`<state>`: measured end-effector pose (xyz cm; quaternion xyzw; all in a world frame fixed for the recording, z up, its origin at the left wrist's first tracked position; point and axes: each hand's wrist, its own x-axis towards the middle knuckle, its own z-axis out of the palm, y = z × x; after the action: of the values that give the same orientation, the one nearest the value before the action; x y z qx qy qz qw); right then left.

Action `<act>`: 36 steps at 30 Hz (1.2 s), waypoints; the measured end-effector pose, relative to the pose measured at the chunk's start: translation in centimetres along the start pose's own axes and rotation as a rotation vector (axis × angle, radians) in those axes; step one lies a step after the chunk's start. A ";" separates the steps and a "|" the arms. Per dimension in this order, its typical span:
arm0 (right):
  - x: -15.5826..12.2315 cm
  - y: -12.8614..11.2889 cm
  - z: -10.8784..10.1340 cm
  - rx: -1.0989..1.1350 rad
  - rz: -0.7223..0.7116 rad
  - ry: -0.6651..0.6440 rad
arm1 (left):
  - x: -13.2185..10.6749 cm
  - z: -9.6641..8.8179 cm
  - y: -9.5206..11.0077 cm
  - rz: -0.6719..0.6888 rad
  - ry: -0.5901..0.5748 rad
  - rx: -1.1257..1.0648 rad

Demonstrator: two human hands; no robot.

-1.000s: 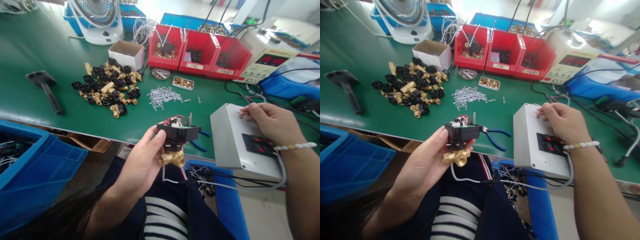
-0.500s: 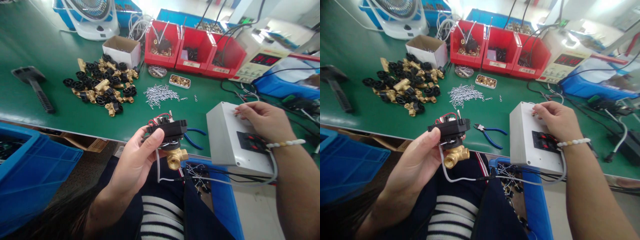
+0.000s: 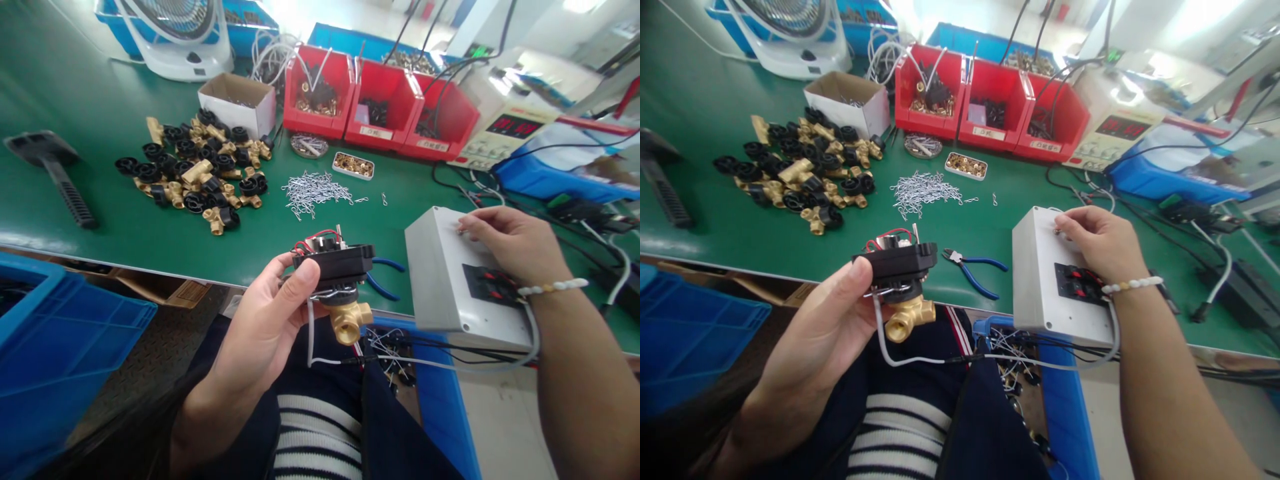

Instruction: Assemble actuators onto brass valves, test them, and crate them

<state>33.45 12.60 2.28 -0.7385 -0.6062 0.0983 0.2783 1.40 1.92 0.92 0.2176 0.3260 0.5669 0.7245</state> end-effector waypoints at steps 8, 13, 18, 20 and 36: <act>0.0 0.1 -0.2 0.010 0.010 -0.008 | -0.1 0.1 0.0 0.008 0.032 0.006; 0.0 0.0 -0.1 0.025 0.013 -0.012 | -0.1 0.1 0.0 0.017 0.029 0.020; -0.2 -0.7 -0.2 -0.009 0.050 -0.012 | -0.1 0.1 0.0 0.001 0.025 0.015; -0.3 -0.9 -0.3 -0.005 0.049 -0.008 | -0.1 0.0 0.0 -0.001 0.027 0.013; -0.4 -1.2 -0.2 0.034 0.045 0.005 | -0.1 -0.2 -0.2 0.005 0.018 0.010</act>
<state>32.49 12.30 3.00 -0.7476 -0.5868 0.1127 0.2899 1.37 1.79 0.65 0.2170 0.3347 0.5691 0.7191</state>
